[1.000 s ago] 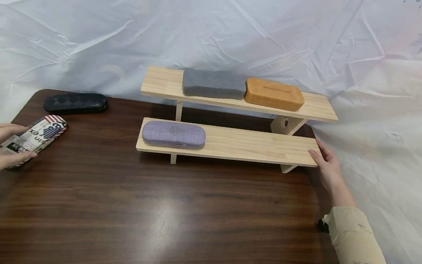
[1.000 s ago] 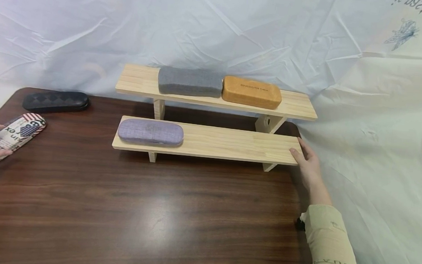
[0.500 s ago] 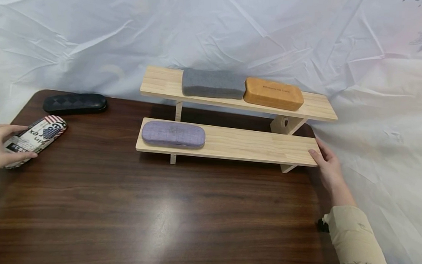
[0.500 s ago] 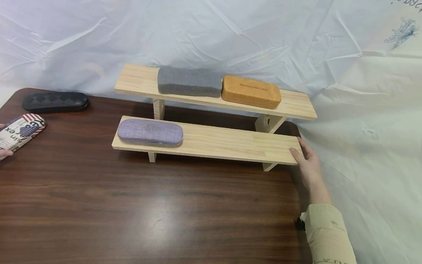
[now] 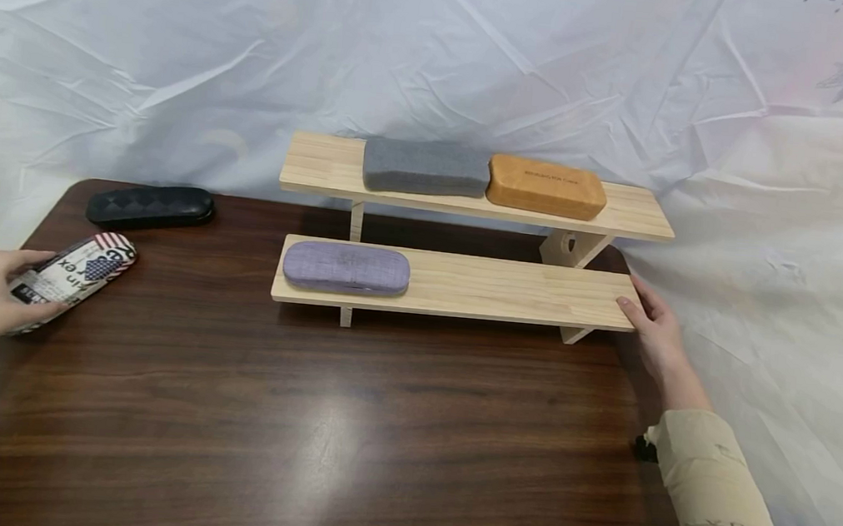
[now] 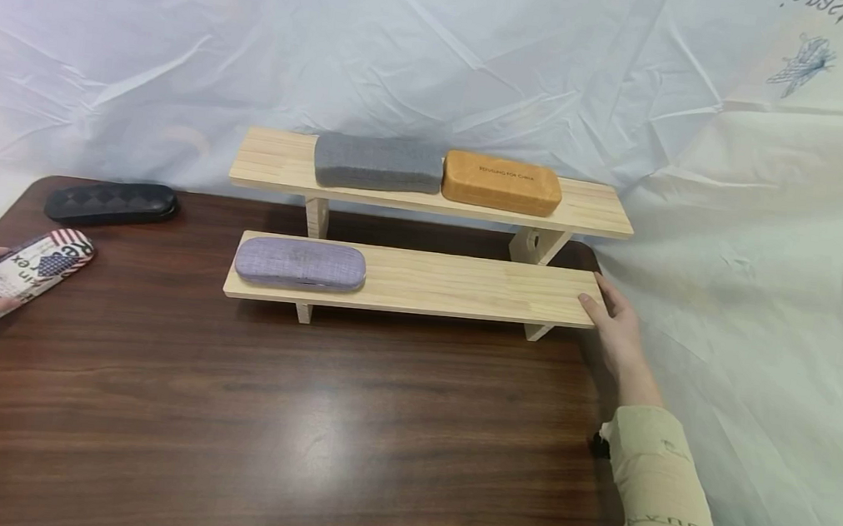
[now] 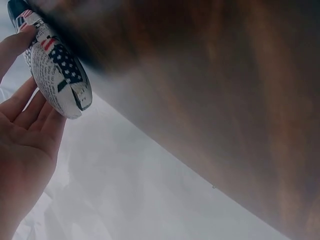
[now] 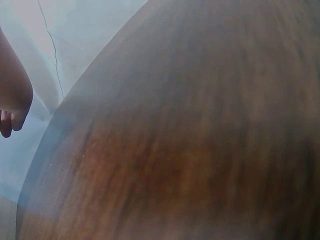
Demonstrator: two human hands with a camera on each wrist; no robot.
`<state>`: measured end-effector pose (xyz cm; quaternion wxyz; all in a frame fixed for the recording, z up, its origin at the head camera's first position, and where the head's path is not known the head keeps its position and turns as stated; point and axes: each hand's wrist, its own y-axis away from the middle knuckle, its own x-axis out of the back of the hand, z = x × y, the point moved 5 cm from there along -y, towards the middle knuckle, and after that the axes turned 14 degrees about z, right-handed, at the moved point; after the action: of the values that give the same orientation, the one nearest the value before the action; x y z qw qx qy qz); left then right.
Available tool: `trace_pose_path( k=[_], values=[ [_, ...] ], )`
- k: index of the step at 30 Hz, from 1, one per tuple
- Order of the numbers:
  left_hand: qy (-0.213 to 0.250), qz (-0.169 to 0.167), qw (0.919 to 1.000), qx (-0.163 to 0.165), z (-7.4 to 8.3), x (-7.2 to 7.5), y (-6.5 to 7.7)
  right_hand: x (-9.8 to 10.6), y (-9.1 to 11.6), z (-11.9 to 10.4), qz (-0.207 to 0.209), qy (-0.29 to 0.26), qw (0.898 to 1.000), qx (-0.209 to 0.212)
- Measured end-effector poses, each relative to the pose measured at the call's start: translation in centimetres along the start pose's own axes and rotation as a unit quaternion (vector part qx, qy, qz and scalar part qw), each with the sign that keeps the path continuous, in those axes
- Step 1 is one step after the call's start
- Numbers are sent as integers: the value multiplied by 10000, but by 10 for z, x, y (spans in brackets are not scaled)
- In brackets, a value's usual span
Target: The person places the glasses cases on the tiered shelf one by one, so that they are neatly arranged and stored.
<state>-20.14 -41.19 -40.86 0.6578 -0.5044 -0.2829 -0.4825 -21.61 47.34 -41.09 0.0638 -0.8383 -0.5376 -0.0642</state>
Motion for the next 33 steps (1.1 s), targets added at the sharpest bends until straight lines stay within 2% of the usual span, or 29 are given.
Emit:
trace_pose_path(
  k=[6, 13, 18, 22, 27, 30, 33],
  values=[
    [-133, -58, 9998, -137, 0, 0, -1, -1, 1, -1, -60, -2, 10000, -31],
    [125, 380, 9962, -771, 20, 6, 3, -1, 2, -2, -56, -32, 10000, -8],
    [352, 709, 9907, -1103, 44, 15, 5, -1, 3, -2, -8, -136, 9999, 26],
    [564, 808, 9874, -1241, 65, 23, 2, -2, 3, -2, 2, -114, 9999, 66],
    [452, 857, 9858, -1374, 98, 32, -1, -1, 3, -2, -59, -94, 9999, 63],
    [583, 895, 9814, -1593, 119, 37, -4, 0, 3, -1, -87, -102, 9999, 62],
    [698, 754, 9787, -1775, 141, 38, -6, 0, 2, -1, -82, -105, 9999, 82]
  ],
)
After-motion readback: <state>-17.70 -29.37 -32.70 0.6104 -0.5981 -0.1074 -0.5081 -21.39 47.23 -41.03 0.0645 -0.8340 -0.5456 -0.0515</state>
